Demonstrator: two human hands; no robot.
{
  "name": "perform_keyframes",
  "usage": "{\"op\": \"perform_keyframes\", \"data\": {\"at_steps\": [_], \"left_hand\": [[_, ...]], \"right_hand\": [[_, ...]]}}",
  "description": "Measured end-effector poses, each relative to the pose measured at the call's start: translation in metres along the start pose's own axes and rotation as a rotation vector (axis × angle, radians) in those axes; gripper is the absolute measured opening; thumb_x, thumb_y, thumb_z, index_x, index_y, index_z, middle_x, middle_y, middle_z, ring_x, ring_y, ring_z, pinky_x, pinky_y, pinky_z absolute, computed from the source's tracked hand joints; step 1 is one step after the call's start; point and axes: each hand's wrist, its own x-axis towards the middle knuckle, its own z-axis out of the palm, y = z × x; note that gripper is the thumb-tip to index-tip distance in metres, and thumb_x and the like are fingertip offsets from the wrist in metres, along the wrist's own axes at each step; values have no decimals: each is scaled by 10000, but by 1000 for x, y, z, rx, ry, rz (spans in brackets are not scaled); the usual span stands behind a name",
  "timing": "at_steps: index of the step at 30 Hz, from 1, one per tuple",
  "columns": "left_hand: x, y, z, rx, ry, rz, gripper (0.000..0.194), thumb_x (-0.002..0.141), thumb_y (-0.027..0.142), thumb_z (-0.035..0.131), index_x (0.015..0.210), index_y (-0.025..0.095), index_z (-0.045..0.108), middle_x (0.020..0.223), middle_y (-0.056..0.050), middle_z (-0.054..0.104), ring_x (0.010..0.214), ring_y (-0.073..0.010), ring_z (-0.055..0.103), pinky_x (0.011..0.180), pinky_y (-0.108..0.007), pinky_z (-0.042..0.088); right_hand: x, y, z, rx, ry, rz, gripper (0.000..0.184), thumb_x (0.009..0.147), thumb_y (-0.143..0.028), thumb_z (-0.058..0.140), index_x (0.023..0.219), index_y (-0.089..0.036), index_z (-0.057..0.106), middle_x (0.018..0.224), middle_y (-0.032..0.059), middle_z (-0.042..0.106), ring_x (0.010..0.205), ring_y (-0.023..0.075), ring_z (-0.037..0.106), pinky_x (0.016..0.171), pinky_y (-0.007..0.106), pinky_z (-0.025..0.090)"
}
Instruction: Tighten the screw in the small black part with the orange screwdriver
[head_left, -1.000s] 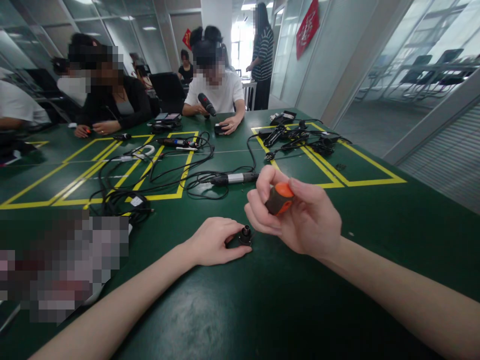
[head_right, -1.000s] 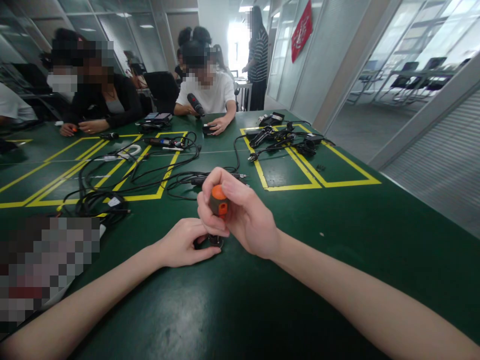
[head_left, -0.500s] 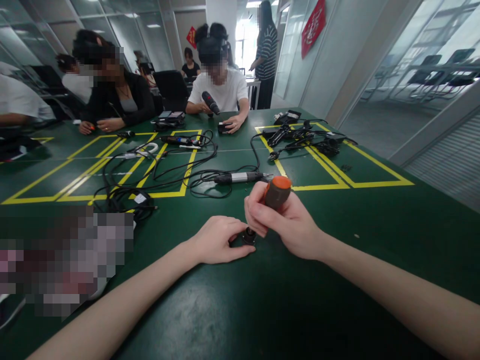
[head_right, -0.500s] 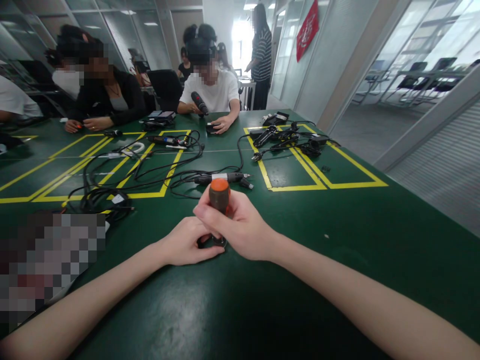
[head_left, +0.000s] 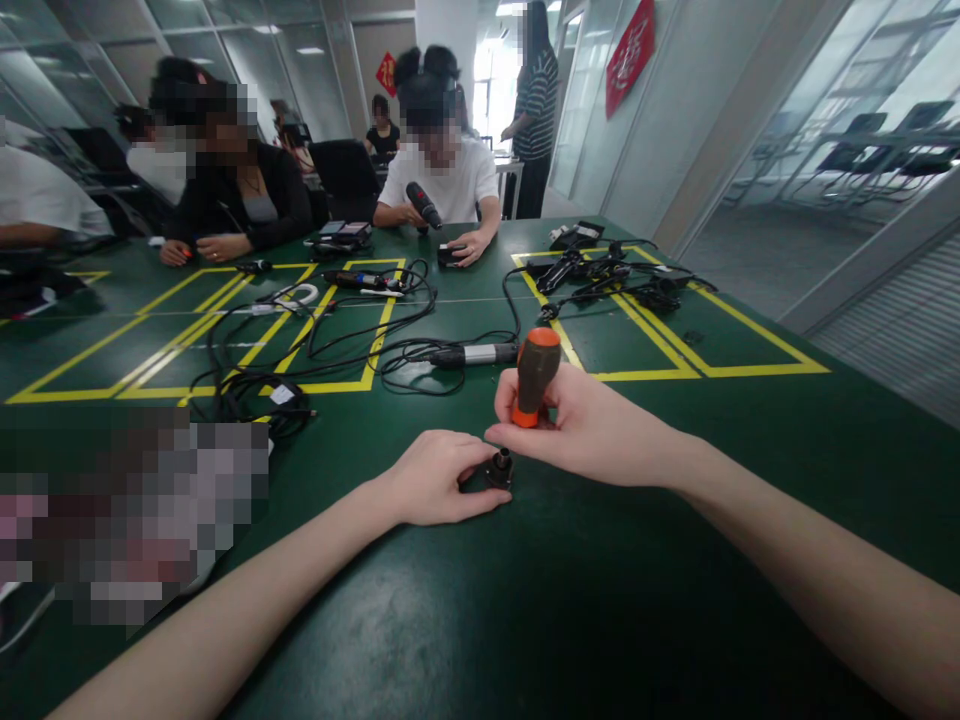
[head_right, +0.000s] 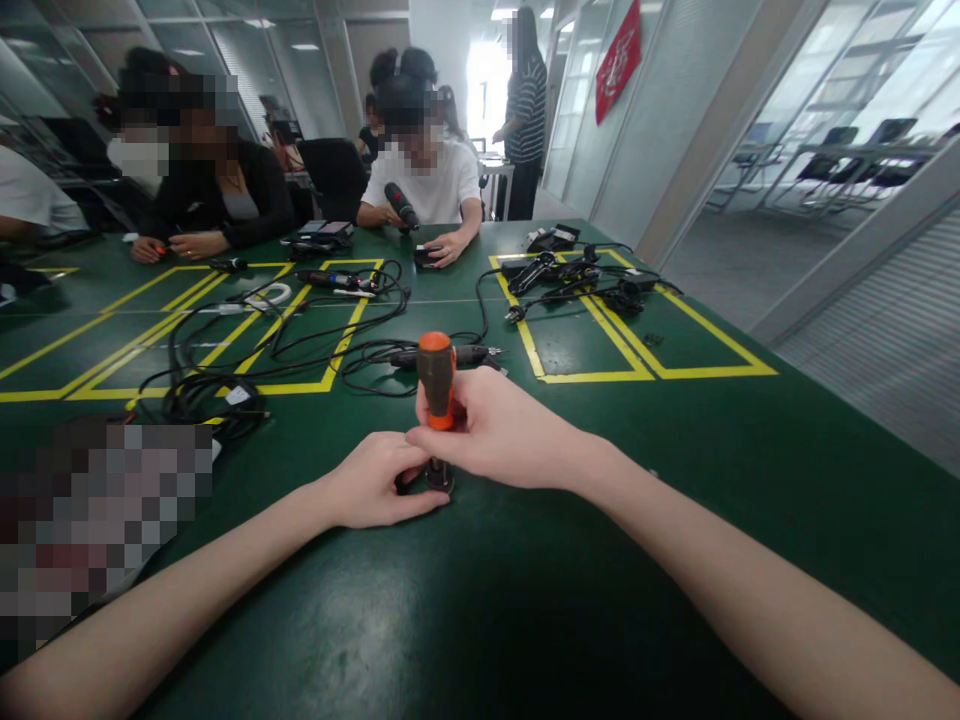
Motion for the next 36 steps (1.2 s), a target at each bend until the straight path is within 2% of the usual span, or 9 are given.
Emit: {"op": "perform_keyframes", "data": {"at_steps": [4,11,18,28,36], "left_hand": [[0,-1,1,-28,20,12,392,936,461,687,697,200,519,623,29,529,573,-132,512,560,-260,320],[0,-2,2,-34,31,35,383,936,449,691,701,205,513,632,32,526,583,-139,514,582,-269,330],[0,-1,0,-55,43,48,378,925,402,720,698,200,495,632,37,527,582,-134,510,565,-263,314],[0,-1,0,-39,16,18,356,923,404,715,709,198,519,639,37,538,597,-135,528,584,-262,326],[0,0,0,-7,33,24,374,911,410,738,700,195,516,635,39,537,577,-125,516,562,-256,317]], "right_hand": [[0,-2,-1,-26,5,-12,66,833,-150,630,840,-185,575,757,-22,570,647,122,487,614,262,390],[-3,-4,-2,7,-34,34,162,791,-123,625,925,-187,560,770,-34,548,615,114,462,579,251,380],[-3,-5,-2,-67,-30,34,209,765,-109,631,941,-195,559,778,-40,547,639,116,497,590,247,389],[-3,-8,-2,-44,-73,68,254,723,-68,633,927,-194,548,738,-64,518,630,106,482,585,236,386],[-3,-8,-2,-17,-33,60,122,787,-121,599,834,-200,520,709,-62,514,642,112,491,627,252,401]]}}
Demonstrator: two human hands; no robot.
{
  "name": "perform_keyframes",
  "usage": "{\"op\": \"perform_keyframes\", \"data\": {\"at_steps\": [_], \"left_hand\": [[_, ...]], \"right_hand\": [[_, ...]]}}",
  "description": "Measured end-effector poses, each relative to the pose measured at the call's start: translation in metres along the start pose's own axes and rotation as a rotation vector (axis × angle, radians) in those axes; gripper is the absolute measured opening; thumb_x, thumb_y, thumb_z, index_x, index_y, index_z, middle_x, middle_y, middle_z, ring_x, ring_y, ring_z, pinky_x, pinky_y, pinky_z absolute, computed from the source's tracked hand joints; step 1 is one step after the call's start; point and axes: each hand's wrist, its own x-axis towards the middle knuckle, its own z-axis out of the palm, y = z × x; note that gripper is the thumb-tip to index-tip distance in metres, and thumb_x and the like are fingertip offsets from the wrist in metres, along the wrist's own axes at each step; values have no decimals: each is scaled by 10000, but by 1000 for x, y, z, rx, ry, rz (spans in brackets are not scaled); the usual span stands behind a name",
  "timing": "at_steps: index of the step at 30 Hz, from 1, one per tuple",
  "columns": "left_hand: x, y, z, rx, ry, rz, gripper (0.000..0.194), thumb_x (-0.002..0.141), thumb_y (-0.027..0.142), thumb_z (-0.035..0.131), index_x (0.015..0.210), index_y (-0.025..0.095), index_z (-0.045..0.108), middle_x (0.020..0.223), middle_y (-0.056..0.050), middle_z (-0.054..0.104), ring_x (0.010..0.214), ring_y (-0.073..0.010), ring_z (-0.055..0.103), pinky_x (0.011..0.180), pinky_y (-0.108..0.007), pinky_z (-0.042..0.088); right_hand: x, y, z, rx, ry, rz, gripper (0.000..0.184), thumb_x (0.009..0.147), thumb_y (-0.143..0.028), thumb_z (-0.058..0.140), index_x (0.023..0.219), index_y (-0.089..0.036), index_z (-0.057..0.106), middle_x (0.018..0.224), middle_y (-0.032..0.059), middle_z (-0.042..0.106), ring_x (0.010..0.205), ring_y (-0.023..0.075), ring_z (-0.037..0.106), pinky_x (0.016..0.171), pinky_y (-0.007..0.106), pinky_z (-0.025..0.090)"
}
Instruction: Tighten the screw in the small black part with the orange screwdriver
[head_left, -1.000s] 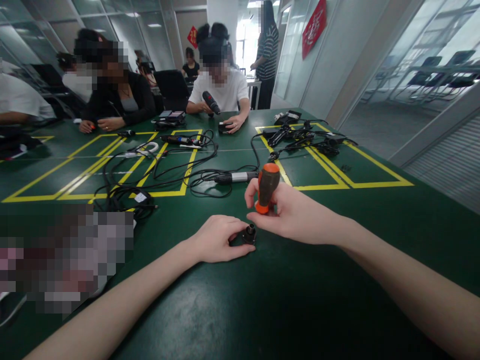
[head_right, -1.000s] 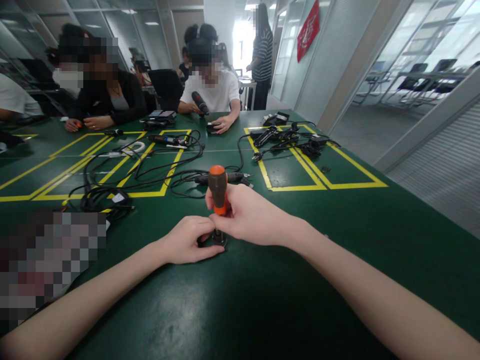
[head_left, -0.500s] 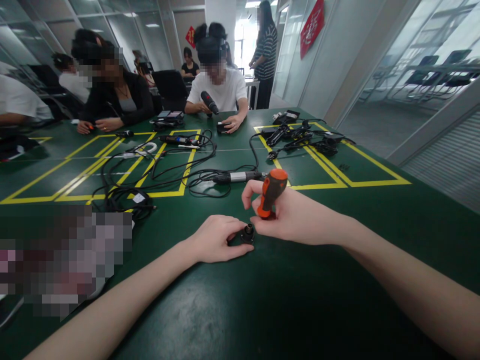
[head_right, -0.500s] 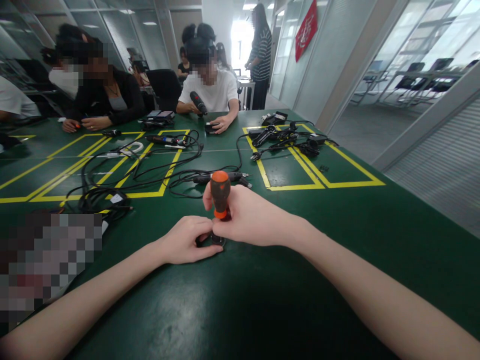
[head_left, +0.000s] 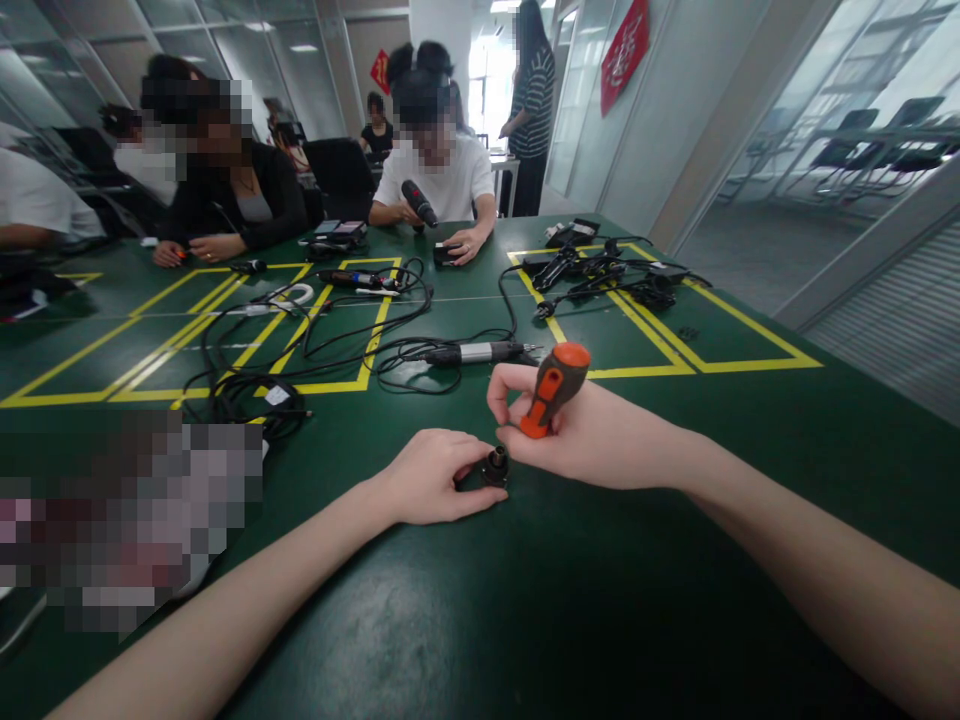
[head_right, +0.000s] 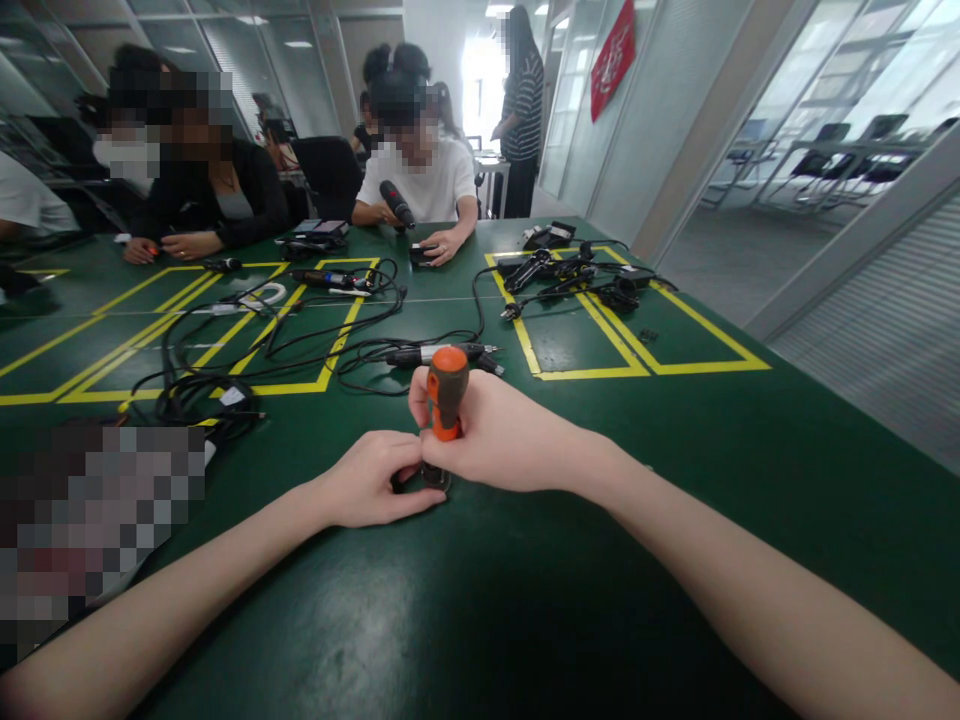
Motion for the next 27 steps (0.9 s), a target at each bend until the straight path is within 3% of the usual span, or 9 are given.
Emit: {"op": "perform_keyframes", "data": {"at_steps": [15,19,27], "left_hand": [[0,-1,1,2,9,10,353,920,423,724,717,198,542,631,40,531,577,-128,529,566,-260,333],[0,0,0,-18,10,8,378,921,424,720,694,201,515,625,40,526,570,-126,508,563,-261,321],[0,-1,1,-26,9,22,393,928,410,711,684,207,480,619,39,512,580,-133,505,568,-263,307]], "right_hand": [[1,2,1,-17,-28,-19,165,754,-88,616,808,-200,508,722,-63,490,633,101,447,585,238,366],[-1,3,1,-2,26,-35,156,778,-102,601,874,-199,527,765,-53,513,651,106,485,611,242,396],[-3,0,-6,-40,-23,-13,210,765,-126,634,938,-195,536,790,-49,516,639,102,481,602,240,391]]}}
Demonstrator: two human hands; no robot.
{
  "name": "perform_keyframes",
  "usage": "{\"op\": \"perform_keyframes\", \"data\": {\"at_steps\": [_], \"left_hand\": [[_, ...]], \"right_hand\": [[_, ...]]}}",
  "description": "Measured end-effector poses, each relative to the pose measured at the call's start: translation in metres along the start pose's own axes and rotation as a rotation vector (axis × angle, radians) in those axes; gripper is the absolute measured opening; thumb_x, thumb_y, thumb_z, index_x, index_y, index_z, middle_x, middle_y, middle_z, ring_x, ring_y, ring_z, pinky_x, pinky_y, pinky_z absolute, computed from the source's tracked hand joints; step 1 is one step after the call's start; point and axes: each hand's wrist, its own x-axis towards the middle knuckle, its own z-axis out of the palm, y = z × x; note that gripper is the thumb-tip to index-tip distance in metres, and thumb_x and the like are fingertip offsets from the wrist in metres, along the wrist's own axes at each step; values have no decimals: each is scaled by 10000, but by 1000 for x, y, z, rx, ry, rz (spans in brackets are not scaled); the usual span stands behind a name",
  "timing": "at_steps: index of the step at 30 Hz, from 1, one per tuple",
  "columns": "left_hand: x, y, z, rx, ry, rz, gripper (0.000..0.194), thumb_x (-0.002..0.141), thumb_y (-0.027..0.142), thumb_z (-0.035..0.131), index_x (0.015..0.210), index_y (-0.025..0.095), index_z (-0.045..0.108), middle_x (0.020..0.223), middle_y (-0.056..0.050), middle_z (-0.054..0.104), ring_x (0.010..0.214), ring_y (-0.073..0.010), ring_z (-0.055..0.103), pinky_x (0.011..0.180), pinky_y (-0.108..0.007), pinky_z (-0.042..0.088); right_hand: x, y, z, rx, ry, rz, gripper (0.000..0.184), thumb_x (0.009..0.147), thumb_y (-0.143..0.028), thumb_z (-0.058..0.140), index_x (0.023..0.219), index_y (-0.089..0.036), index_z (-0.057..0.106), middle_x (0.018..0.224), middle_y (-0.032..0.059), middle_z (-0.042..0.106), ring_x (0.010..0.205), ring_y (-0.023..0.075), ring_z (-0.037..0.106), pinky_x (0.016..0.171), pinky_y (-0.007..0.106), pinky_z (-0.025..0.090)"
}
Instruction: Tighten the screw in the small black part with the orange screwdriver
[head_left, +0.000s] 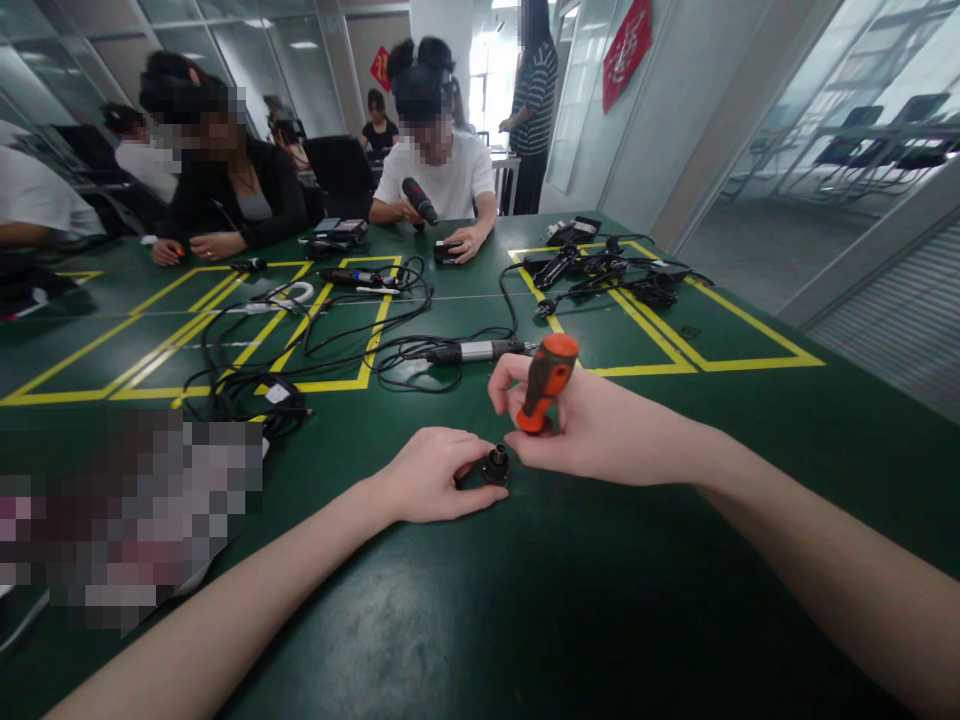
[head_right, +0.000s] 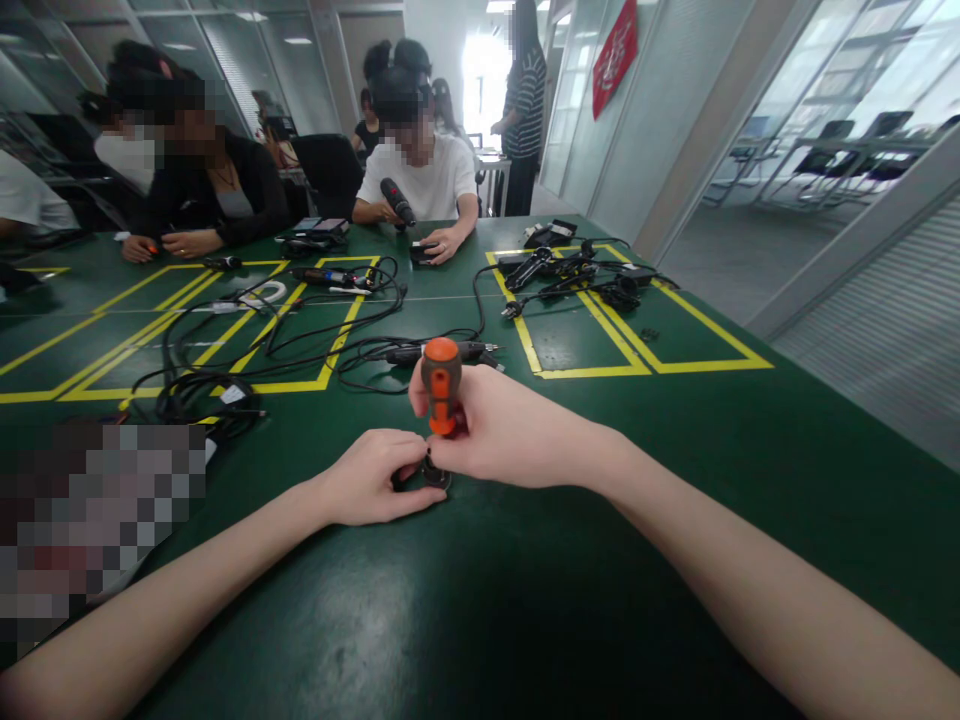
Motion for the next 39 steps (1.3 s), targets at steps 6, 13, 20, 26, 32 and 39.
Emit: {"op": "perform_keyframes", "data": {"at_steps": [6,13,20,26,32,39], "left_hand": [[-1,0,1,1,-5,-16,387,932,443,697,695,204,506,621,37,516,574,-131,505,570,-262,317],[0,1,-1,0,-15,-20,384,935,452,685,698,206,511,621,34,521,580,-138,512,574,-268,328],[0,1,0,2,-11,-7,358,917,399,729,708,198,520,644,31,557,600,-141,548,575,-259,332],[0,1,0,13,-13,-15,357,915,411,730,710,199,529,635,37,543,589,-134,533,574,-262,338],[1,1,-1,20,-21,-10,373,918,412,724,698,204,506,623,39,533,592,-140,542,570,-271,334],[0,1,-1,27,-19,-25,379,926,440,714,704,203,520,625,37,538,585,-135,542,572,-265,346]], "right_hand": [[0,2,2,-16,24,8,111,803,-182,617,886,-201,545,687,-62,509,641,115,490,630,246,386],[0,-2,0,10,2,32,133,780,-158,634,884,-199,562,720,-49,551,646,122,514,628,250,403],[0,4,2,114,-89,75,210,765,-144,655,929,-212,543,593,-110,454,541,98,438,542,225,368],[0,2,1,23,-19,69,146,791,-175,634,916,-199,564,656,-76,522,595,111,497,588,241,392],[1,0,0,24,-16,27,245,748,-138,641,957,-203,532,782,-46,545,658,120,508,620,249,398],[-2,1,1,-9,22,35,219,797,-180,631,992,-211,534,688,-67,506,649,134,498,646,264,396]]}}
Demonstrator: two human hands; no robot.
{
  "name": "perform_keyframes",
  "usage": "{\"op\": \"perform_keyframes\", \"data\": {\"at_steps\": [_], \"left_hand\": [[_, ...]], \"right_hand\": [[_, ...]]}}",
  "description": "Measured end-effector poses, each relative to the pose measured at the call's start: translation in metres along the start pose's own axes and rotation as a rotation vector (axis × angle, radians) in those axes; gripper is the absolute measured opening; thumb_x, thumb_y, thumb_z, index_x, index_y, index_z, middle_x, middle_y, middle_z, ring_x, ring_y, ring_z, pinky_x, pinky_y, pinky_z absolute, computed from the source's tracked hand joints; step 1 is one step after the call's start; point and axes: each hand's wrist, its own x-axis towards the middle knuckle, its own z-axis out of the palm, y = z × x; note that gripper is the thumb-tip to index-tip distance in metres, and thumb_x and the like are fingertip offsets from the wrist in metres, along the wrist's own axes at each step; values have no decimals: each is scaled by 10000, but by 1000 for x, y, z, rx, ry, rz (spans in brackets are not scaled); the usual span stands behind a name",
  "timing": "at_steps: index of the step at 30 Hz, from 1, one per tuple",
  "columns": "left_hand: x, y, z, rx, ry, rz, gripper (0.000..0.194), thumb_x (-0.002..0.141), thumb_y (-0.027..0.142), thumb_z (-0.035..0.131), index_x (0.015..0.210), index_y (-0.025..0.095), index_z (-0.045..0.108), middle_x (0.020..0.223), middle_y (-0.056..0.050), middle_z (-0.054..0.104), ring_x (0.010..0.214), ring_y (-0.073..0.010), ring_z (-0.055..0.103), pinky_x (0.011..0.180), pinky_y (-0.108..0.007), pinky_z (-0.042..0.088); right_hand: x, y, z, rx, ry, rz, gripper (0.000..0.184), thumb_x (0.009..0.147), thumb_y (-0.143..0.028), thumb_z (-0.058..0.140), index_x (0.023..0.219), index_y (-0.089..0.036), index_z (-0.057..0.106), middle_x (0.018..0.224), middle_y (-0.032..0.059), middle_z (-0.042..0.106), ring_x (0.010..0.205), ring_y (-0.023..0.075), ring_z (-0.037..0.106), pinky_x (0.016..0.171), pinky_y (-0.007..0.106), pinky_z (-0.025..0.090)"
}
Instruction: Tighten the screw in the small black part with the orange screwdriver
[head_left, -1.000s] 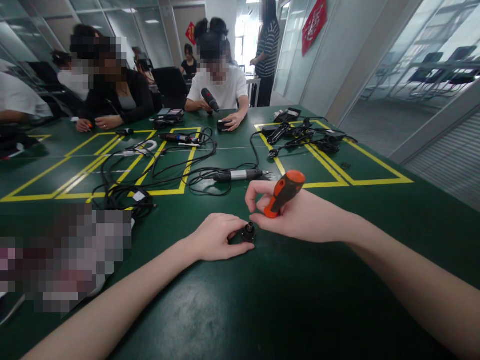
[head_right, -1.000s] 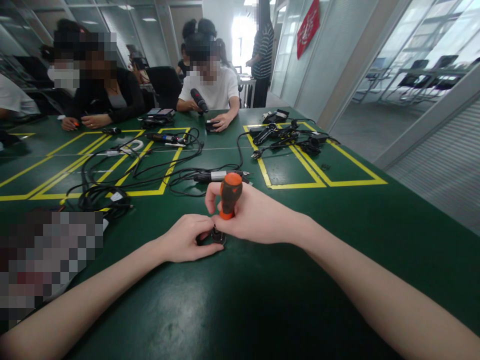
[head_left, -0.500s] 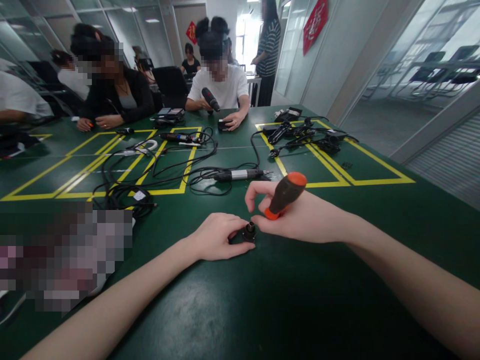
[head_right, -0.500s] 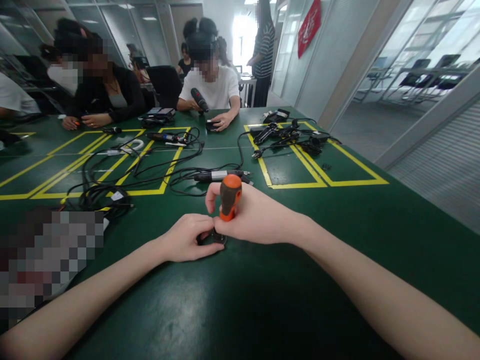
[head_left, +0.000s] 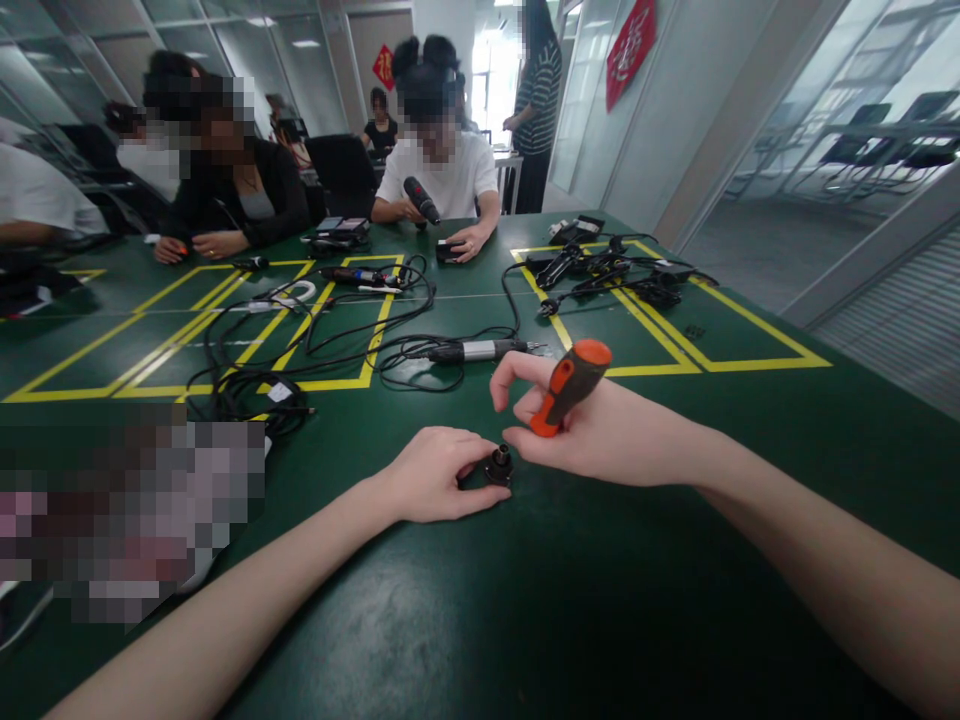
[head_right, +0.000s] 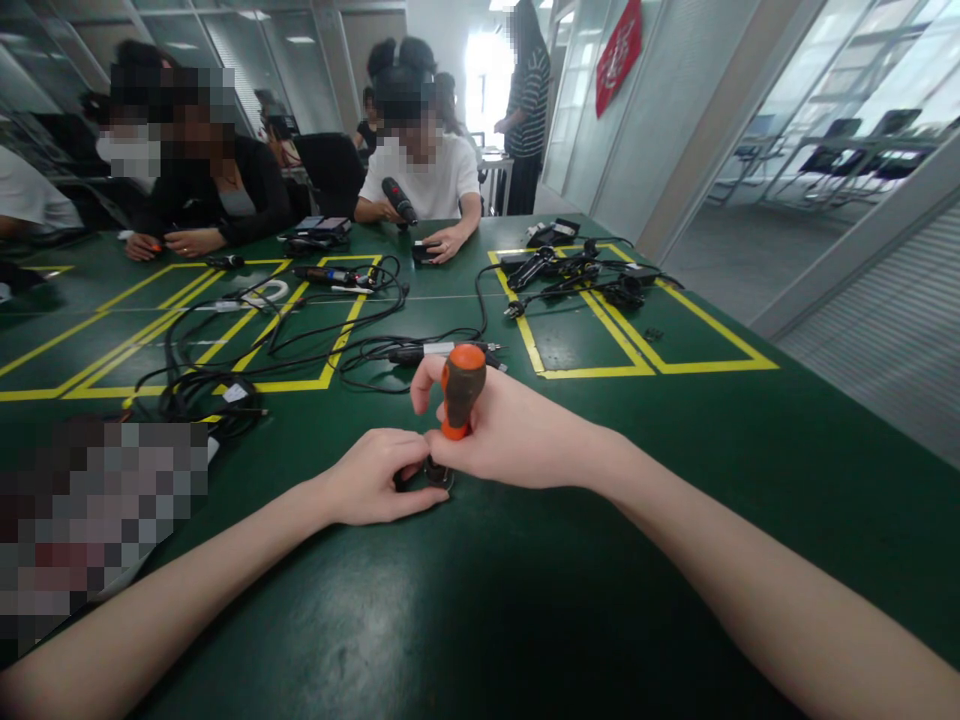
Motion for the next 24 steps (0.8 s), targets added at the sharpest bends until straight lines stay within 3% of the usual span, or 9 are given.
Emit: {"op": "perform_keyframes", "data": {"at_steps": [12,19,24], "left_hand": [[0,0,1,6,-8,-2,357,940,450,689,728,203,544,628,34,538,601,-142,550,585,-267,358],[-1,-1,1,3,-2,-7,358,930,457,703,726,198,562,630,29,553,587,-139,545,582,-261,366],[-1,0,0,-5,1,-7,352,929,438,711,725,199,552,639,30,556,594,-139,544,588,-260,359]], "right_hand": [[2,-1,0,12,-40,-11,250,772,-137,631,986,-205,522,807,-41,517,628,109,466,593,244,388],[3,-2,4,7,62,-41,154,803,-198,646,900,-207,527,786,-29,567,666,130,531,654,264,420],[2,-3,2,22,15,-37,183,778,-125,614,930,-200,544,803,-31,574,685,126,543,650,252,417]]}}
